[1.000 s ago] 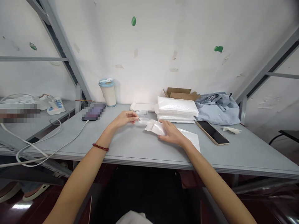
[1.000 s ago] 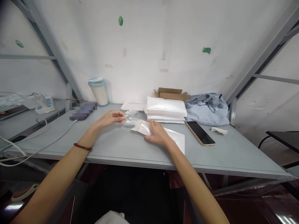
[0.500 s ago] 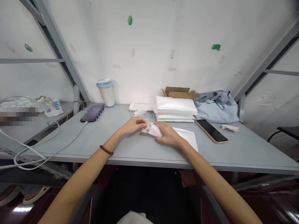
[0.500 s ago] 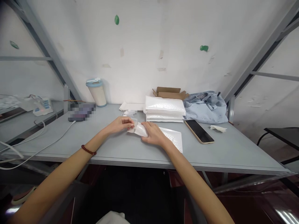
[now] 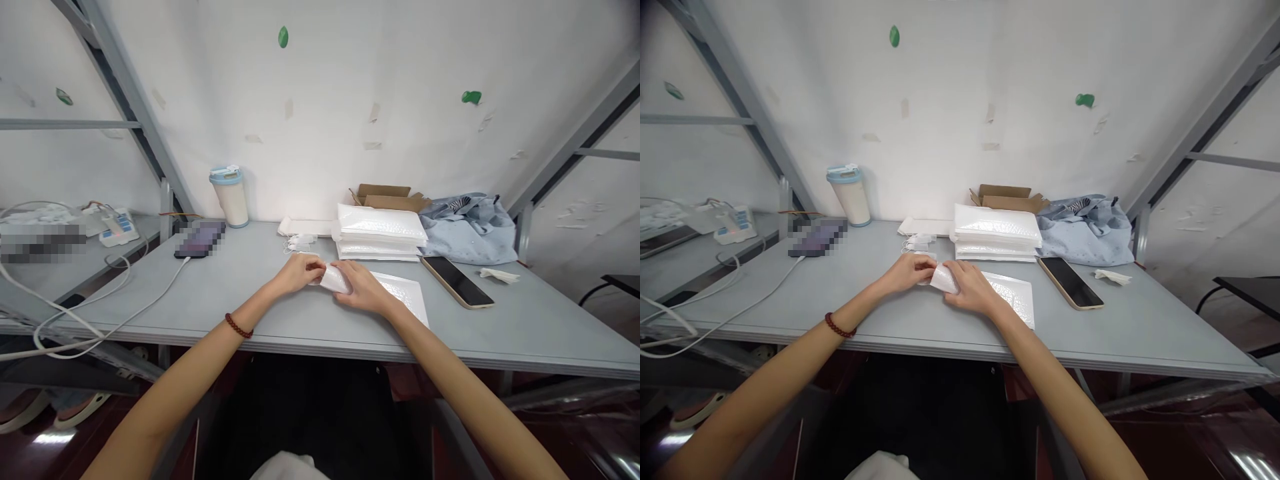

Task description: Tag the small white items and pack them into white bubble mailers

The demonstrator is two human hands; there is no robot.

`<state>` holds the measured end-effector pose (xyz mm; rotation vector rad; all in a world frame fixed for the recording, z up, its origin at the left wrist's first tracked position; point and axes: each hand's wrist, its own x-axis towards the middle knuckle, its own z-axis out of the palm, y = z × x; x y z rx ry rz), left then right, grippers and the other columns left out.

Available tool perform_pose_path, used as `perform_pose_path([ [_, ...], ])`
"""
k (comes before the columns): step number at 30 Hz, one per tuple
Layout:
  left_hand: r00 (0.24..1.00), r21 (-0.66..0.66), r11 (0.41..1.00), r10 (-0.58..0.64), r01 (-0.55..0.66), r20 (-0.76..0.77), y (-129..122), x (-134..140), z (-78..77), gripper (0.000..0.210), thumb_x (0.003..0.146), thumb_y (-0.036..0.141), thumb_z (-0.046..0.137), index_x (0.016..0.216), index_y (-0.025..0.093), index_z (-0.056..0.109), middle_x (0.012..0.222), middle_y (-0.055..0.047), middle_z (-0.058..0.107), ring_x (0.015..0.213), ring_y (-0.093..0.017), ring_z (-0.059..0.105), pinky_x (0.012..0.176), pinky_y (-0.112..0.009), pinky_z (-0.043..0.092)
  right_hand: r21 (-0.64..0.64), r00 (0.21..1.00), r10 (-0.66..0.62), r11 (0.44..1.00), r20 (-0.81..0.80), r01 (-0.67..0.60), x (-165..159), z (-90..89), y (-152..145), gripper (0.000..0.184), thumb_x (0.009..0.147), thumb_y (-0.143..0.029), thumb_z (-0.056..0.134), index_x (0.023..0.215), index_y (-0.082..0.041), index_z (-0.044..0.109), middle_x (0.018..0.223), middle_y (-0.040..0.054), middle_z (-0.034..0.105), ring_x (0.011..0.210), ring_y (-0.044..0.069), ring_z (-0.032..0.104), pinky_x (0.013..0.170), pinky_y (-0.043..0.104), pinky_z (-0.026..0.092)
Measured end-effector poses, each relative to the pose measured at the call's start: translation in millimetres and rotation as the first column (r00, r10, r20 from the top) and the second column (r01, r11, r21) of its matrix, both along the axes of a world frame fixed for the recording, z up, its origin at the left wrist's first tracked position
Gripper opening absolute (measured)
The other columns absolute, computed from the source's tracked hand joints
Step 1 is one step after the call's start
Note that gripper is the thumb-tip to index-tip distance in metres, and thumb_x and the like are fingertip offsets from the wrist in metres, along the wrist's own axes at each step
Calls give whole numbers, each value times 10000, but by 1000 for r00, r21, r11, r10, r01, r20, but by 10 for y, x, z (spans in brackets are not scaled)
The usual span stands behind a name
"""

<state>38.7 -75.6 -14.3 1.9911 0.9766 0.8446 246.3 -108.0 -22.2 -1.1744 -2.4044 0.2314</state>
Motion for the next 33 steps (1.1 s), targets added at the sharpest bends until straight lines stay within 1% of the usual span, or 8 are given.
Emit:
perform_pose_path([
  [8,983,-210,961,-182,182,19,-55,-50,121,175,750,244,594,754,137,732,660,11,559,622,-115,437,580,-252,333,-3,1000,11,1000,12,-11,-13,-2,-2,556,719,-240,597,1259,-156,498,1211,140,610,1100,298,548,948,441,411],
  [14,946,-370,870,-291,325,146,-96,-27,149,121,728,196,590,707,125,685,564,39,427,522,-79,317,502,-247,233,3,999,26,1000,21,-26,-35,-3,-8,554,711,-239,586,1253,-165,499,1195,133,618,1091,294,553,937,424,405],
  [21,933,-452,817,-327,358,147,-90,-32,175,149,720,213,636,594,133,623,527,36,426,490,-69,333,485,-242,267,0,997,-2,1000,74,2,-66,27,-45,570,717,-245,593,1272,-159,498,1229,138,611,1127,297,536,949,422,384],
  [24,956,-457,842,-221,287,193,-22,-105,177,127,726,253,685,772,135,702,656,-19,609,586,-112,524,578,-266,413,27,998,-11,1000,60,10,-52,11,-38,566,735,-260,585,1284,-157,489,1223,136,612,1117,296,537,940,424,385],
  [26,977,-432,896,-8,100,211,46,-176,171,185,720,272,700,841,133,704,774,-68,688,698,-160,621,667,-304,484,52,999,-14,999,51,12,-38,3,-32,572,746,-271,582,1298,-162,480,1233,136,607,1119,297,531,941,426,385],
  [29,934,-296,930,285,-216,217,118,-265,159,201,705,289,716,829,136,676,868,-91,711,800,-192,657,726,-329,518,87,999,-9,996,54,4,-22,14,-32,565,760,-275,576,1306,-172,476,1231,134,604,1115,296,525,939,425,387],
  [31,934,-243,943,282,-228,218,113,-280,157,276,690,309,742,901,144,677,975,-94,709,881,-203,658,768,-338,524,97,999,-6,995,42,1,-17,30,-38,558,762,-274,576,1302,-169,481,1224,136,604,1109,294,525,933,418,390],
  [33,973,-267,960,141,-90,180,70,-247,153,344,688,336,755,965,146,680,1000,-91,707,901,-206,657,790,-340,522,106,1000,-11,994,24,8,-14,41,-43,559,760,-276,583,1299,-160,489,1226,141,605,1113,296,527,936,420,384],
])
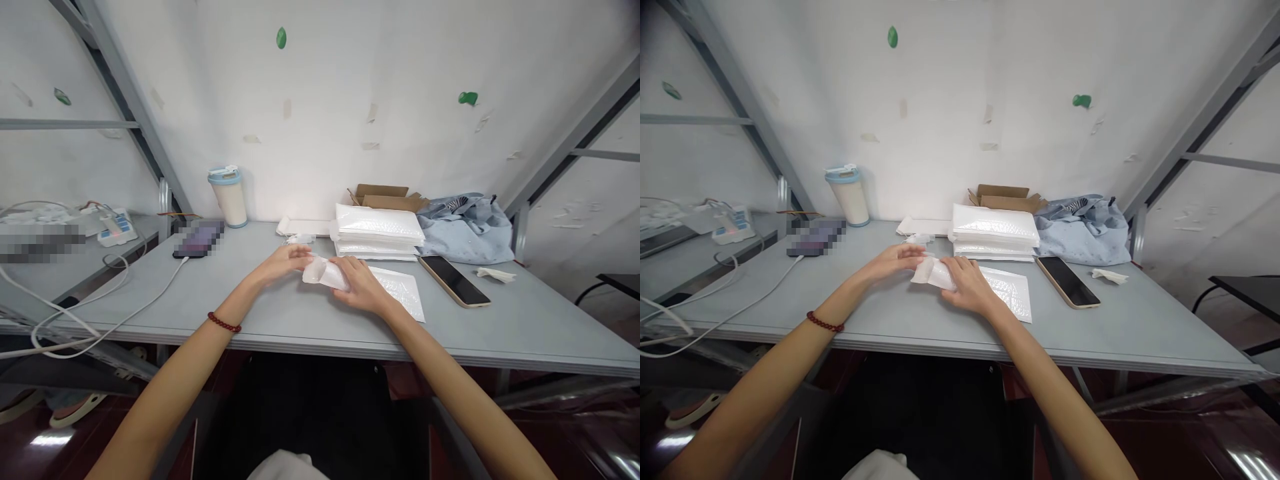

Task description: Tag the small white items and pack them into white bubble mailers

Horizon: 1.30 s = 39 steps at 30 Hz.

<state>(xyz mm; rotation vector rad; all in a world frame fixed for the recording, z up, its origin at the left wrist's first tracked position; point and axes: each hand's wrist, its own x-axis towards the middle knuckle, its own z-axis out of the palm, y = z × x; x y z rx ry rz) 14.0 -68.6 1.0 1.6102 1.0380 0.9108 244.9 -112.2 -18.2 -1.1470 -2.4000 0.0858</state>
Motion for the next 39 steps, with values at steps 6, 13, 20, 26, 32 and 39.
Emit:
perform_pose_path([
  [6,976,-73,988,-147,137,-160,-89,173,-78,133,690,248,699,700,138,624,601,-2,608,580,-140,587,561,-257,481,130,999,-25,991,27,22,8,-51,10,586,801,-314,584,1353,-150,481,1331,174,570,1222,328,481,1009,483,308],
  [13,989,-117,993,-11,-6,-146,-52,187,-127,156,703,242,676,610,152,589,534,10,585,483,-119,534,416,-218,411,382,952,-160,923,260,50,-188,-185,-25,462,891,-103,410,1344,-88,501,1314,211,578,1230,324,470,1019,501,280],
  [20,978,-259,954,-184,153,-101,-119,176,-78,245,766,327,660,628,125,638,552,-61,644,448,-130,569,385,-219,404,382,936,-188,922,298,64,-237,-272,28,413,933,-55,341,1273,-95,573,1232,198,631,1159,302,526,981,484,339],
  [26,994,-267,963,-64,38,-90,-99,155,-57,361,782,439,682,618,123,624,527,-55,622,434,-135,581,358,-214,350,306,926,-164,950,340,56,-207,-250,24,423,923,-32,338,1251,-100,595,1261,197,626,1188,307,528,981,496,352],
  [32,997,-199,978,-73,65,-35,-100,179,-58,334,783,440,691,738,109,695,710,-98,706,618,-156,653,533,-247,481,269,930,-166,960,327,77,-231,-258,30,408,907,-32,367,1238,-70,602,1149,206,669,1067,293,609,962,454,390],
  [39,943,171,958,-177,231,-283,-114,187,-168,216,752,242,617,911,180,750,847,-45,703,742,-173,620,674,-287,499,302,947,-200,946,250,120,-220,-251,11,442,903,-37,342,1268,-93,585,909,136,721,809,233,643,813,365,412],
])
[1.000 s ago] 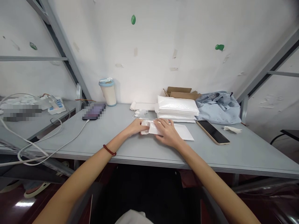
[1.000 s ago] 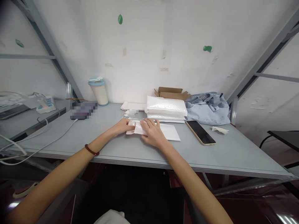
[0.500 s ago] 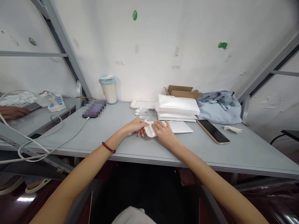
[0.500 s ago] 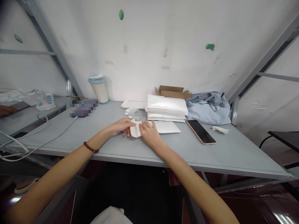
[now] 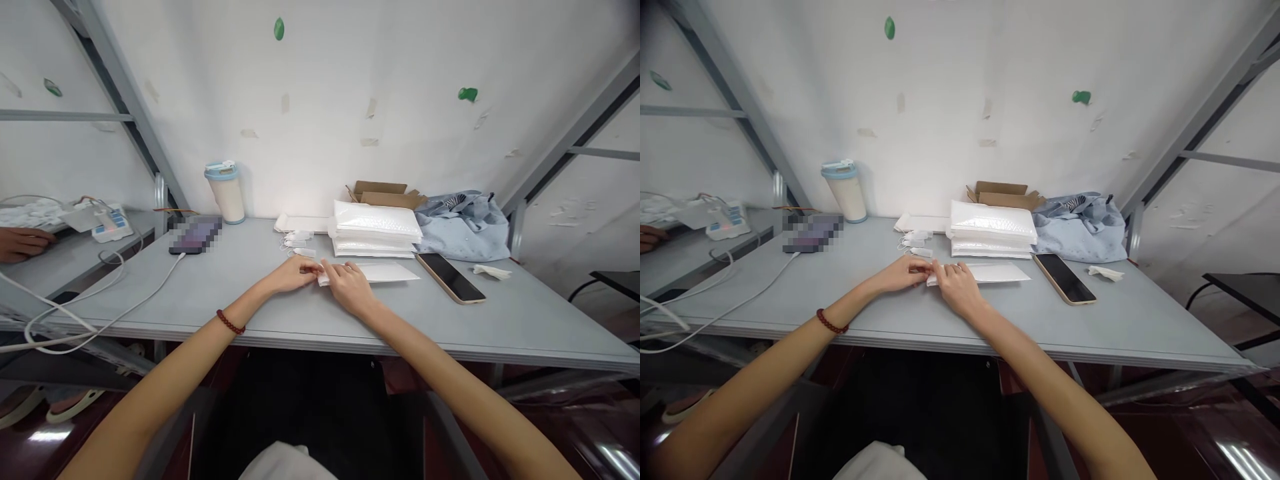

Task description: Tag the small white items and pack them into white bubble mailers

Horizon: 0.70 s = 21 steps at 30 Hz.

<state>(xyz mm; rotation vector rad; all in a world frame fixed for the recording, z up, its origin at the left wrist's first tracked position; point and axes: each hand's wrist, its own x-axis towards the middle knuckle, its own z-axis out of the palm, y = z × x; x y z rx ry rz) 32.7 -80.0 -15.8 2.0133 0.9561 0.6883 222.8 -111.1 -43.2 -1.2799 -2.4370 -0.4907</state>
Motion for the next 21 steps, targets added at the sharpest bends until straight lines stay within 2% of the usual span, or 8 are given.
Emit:
perform_pose_path([
  [2,1000,145,989,6,-4,-14,3,6,-44,250,743,220,605,955,197,735,964,-54,688,827,-187,618,715,-288,491,25,1000,14,1000,-5,-14,10,22,-8,382,924,-45,325,1063,-136,669,865,115,720,750,209,627,760,339,397],
  [5,1000,279,960,24,-20,-9,-17,51,-68,202,771,234,583,931,197,700,1038,-72,666,904,-206,606,728,-290,472,56,1000,1,998,-25,1,35,70,0,393,964,-95,300,828,-161,664,737,97,689,675,192,594,708,323,379],
  [8,998,359,932,63,-56,-10,-54,157,-40,156,845,262,512,778,187,632,823,-58,651,804,-201,580,705,-300,440,104,994,-7,994,-108,18,81,139,18,390,1013,-250,315,821,-180,647,713,95,667,712,207,594,776,348,389],
  [10,992,360,925,122,-122,23,-64,252,-11,228,888,308,476,712,192,564,707,-29,600,689,-176,531,668,-298,413,153,977,-31,986,-212,65,126,192,22,337,1014,-321,348,965,-177,649,896,127,698,902,246,614,913,406,359],
  [13,976,297,932,178,-209,128,-33,390,41,275,893,370,490,677,200,493,637,7,535,613,-149,467,614,-282,377,175,935,-128,965,-329,194,205,263,12,351,986,-393,421,1181,-163,600,1223,195,621,1198,334,512,1021,494,261],
  [15,963,229,946,189,-232,194,6,456,78,292,876,392,516,660,199,478,613,18,506,599,-143,458,589,-275,366,187,923,-159,954,-352,235,252,294,1,406,961,-440,465,1239,-164,570,1328,210,551,1284,376,433,1045,524,222],
  [18,943,66,969,216,-239,254,49,490,112,295,852,389,559,644,192,489,582,28,497,560,-127,460,551,-260,358,245,933,-119,947,-340,210,300,296,2,440,939,-499,491,1236,-183,564,1349,195,534,1297,378,412,1057,521,214],
  [21,961,-214,961,215,-177,172,54,461,102,317,840,360,589,595,185,489,485,45,458,441,-91,388,458,-239,298,264,951,-43,956,-307,128,323,247,38,439,922,-538,514,1181,-190,582,1293,177,575,1225,339,471,1030,487,259],
])
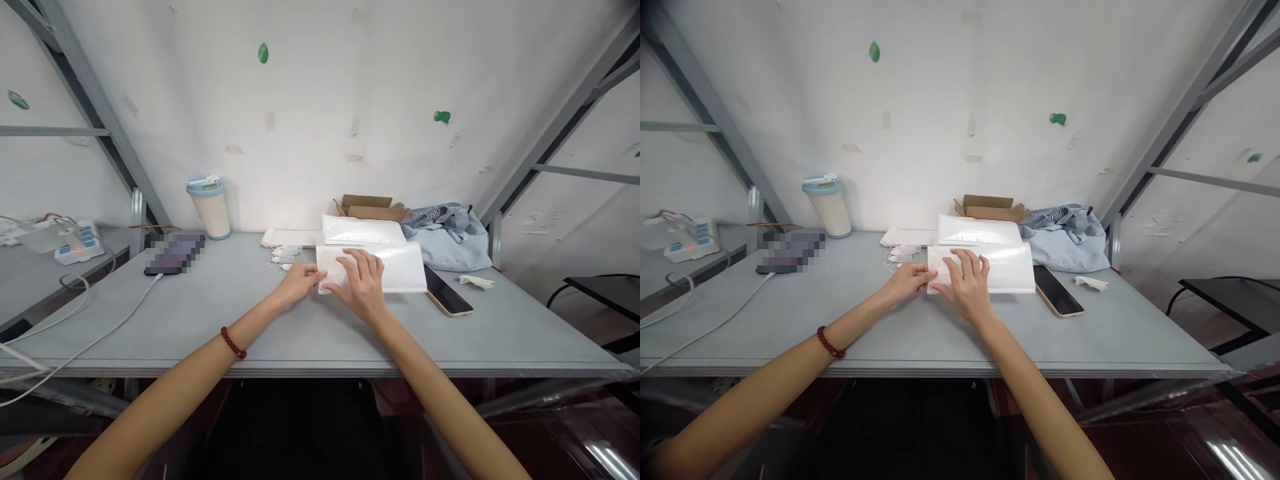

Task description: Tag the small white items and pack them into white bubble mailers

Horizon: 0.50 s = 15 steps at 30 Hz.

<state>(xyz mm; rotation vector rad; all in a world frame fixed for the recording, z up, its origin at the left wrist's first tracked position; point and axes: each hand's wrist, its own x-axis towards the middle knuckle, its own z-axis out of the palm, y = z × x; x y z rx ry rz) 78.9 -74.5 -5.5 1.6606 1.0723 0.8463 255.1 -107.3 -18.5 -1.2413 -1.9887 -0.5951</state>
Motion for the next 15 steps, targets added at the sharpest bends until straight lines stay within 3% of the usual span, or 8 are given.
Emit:
perform_pose_path([
  [3,992,-229,972,-82,58,-100,-5,-24,-30,314,834,307,612,568,175,511,420,36,474,351,-75,357,385,-228,260,-143,994,87,987,62,-78,27,-50,49,405,893,-527,581,1102,-181,614,1193,162,631,1102,303,543,961,456,320],
  [6,992,-272,962,-40,6,-123,-10,4,-56,249,830,245,632,610,162,551,422,15,527,347,-96,455,364,-217,305,-341,984,167,930,57,-138,74,-51,57,331,855,-476,663,1018,-189,640,1123,131,663,1048,282,573,908,430,361],
  [10,997,-323,943,73,-77,-25,-33,69,-81,223,809,207,673,633,158,545,454,-11,576,462,-150,612,402,-213,399,-425,967,254,873,-20,-239,121,-16,16,431,767,-454,763,1095,-205,634,1189,121,633,1114,285,549,907,413,391],
  [13,995,-288,954,66,-83,-70,13,51,-28,245,855,254,613,637,154,565,459,-31,600,409,-142,574,421,-233,414,-483,970,242,846,-27,-224,140,-31,24,291,778,-297,763,1039,-217,661,1131,99,644,1066,272,569,889,413,401],
  [15,979,-141,982,98,-124,-177,135,-36,76,279,885,293,552,645,157,590,394,-8,545,363,-140,521,431,-245,402,-506,975,218,837,-45,-210,155,-57,55,166,805,-184,711,963,-222,682,1081,80,656,1030,254,585,875,405,403],
])
